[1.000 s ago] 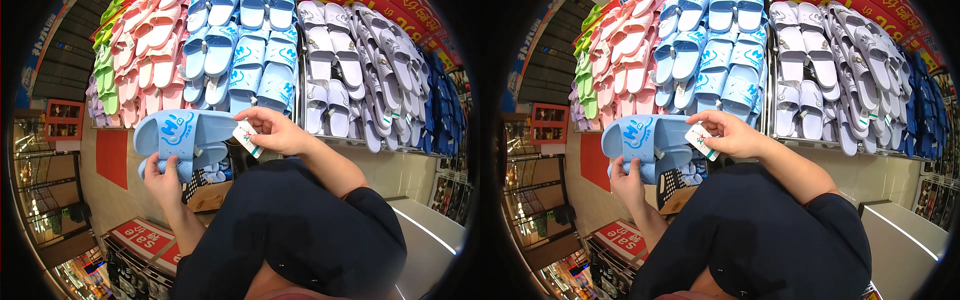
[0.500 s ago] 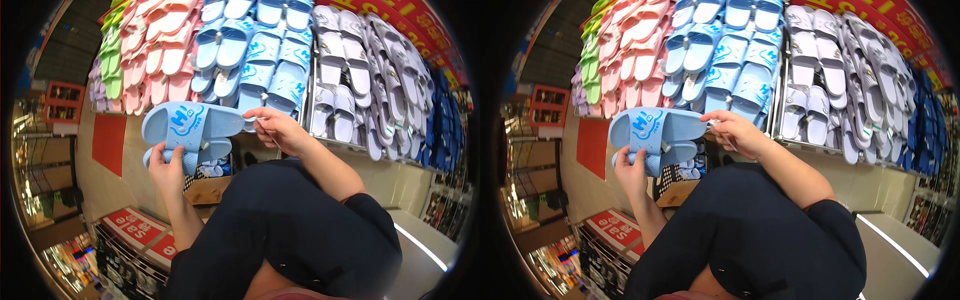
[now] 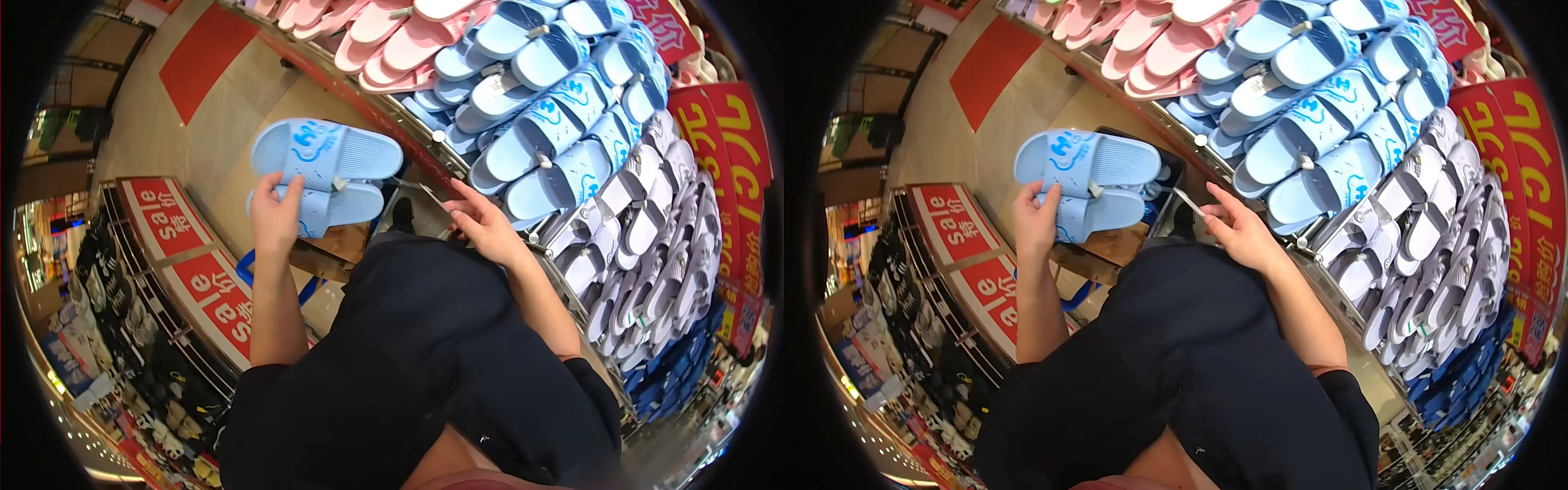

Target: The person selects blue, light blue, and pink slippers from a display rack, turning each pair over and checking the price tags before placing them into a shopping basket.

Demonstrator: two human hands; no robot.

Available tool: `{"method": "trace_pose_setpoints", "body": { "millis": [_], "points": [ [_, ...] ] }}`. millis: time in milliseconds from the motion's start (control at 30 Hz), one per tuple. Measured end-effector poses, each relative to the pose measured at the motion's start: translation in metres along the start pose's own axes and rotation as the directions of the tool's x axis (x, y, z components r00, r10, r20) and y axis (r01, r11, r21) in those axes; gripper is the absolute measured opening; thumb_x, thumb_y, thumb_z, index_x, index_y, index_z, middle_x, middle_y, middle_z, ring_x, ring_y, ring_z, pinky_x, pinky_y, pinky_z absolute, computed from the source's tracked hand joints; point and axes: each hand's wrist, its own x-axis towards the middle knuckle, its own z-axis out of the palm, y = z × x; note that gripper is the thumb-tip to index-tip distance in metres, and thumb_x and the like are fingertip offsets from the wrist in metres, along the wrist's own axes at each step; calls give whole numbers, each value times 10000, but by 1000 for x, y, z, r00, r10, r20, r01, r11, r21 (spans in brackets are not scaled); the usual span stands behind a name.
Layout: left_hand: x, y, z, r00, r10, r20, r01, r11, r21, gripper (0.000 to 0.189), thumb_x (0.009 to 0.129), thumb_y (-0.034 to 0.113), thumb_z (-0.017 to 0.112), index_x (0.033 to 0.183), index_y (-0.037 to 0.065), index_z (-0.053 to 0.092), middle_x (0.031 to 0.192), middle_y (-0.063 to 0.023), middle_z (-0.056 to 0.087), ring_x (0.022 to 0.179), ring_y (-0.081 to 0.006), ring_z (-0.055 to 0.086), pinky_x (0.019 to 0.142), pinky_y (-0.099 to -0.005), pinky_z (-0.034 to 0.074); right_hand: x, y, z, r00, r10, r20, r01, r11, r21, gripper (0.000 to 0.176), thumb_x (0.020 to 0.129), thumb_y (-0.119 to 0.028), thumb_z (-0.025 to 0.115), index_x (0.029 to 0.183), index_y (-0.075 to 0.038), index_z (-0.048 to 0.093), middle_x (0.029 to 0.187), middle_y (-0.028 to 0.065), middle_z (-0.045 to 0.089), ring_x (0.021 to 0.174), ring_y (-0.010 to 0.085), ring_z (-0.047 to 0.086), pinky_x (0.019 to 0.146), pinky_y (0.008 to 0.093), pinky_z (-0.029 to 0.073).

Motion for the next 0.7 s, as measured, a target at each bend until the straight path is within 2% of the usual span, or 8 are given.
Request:
{"method": "trace_pose_setpoints", "body": {
  "millis": [67, 200, 267, 367, 467, 567, 600, 700],
  "points": [
    [4, -20, -16, 986, -145, -80, 145, 989, -8, 362, 902, 193, 688, 1114, -76, 570, 804, -47, 629, 700, -64, 534, 598, -227, 432, 7, 7, 1, 999, -34, -8, 33, 995, -99, 555, 963, -164, 574, 1470, -63, 374, 1239, 115, 605, 987, 164, 624, 825, 298, 515],
    [20, -90, -15, 933, -339, -124, 264, 874, -408, 394, 911, 163, 634, 1206, -70, 516, 1015, -118, 642, 885, -158, 609, 755, -296, 490, 20, 10, -1, 1000, -16, 22, 19, 984, -175, 461, 956, -167, 586, 1384, -41, 472, 1219, 105, 623, 1001, 152, 612, 824, 292, 507],
    [34, -119, -2, 866, -497, -54, 365, 704, -609, 411, 915, 139, 595, 1257, -61, 485, 1145, -151, 619, 1018, -223, 625, 847, -355, 509, 25, 7, 0, 1000, 2, 19, 1, 988, -155, 393, 961, -165, 583, 1327, -32, 524, 1180, 86, 644, 971, 129, 605, 808, 280, 500],
    [59, -169, 24, 803, -553, 221, 470, 360, -806, 376, 925, 134, 524, 1268, -16, 498, 1252, -170, 597, 1164, -323, 580, 1011, -416, 458, 29, 4, 2, 1000, 3, 6, -2, 985, -173, 390, 965, -162, 579, 1328, -30, 522, 1165, 83, 649, 953, 125, 604, 802, 278, 500],
    [79, -175, 56, 602, -725, 335, 547, 68, -834, 425, 914, 190, 496, 1289, -9, 492, 1305, -185, 566, 1230, -353, 535, 1075, -463, 399, 28, -1, 2, 1000, 11, -15, -14, 986, -168, 378, 968, -160, 577, 1315, -19, 526, 1154, 83, 654, 961, 128, 610, 818, 281, 499],
    [96, -206, 82, 526, -718, 456, 545, -128, -829, 463, 900, 197, 482, 1301, -33, 471, 1344, -204, 527, 1245, -366, 516, 1070, -508, 403, 24, -2, -1, 998, 12, -62, -22, 986, -163, 372, 968, -155, 576, 1310, -17, 528, 1147, 81, 656, 955, 126, 609, 822, 278, 497],
    [102, -212, 90, 509, -732, 453, 549, -129, -826, 484, 902, 247, 433, 1288, -40, 492, 1342, -198, 532, 1255, -370, 506, 1076, -529, 386, 21, -1, -2, 996, 15, -82, -28, 987, -158, 371, 967, -152, 576, 1309, -17, 529, 1145, 80, 657, 952, 125, 609, 823, 277, 497],
    [120, -236, 112, 571, -750, 333, 538, 35, -843, 519, 895, 277, 385, 1286, -37, 516, 1339, -189, 541, 1260, -368, 505, 1068, -530, 386, 11, 3, -8, 989, 12, -145, -32, 990, -140, 366, 966, -146, 577, 1305, -16, 531, 1131, 74, 658, 943, 123, 608, 827, 273, 497]
  ]
}}
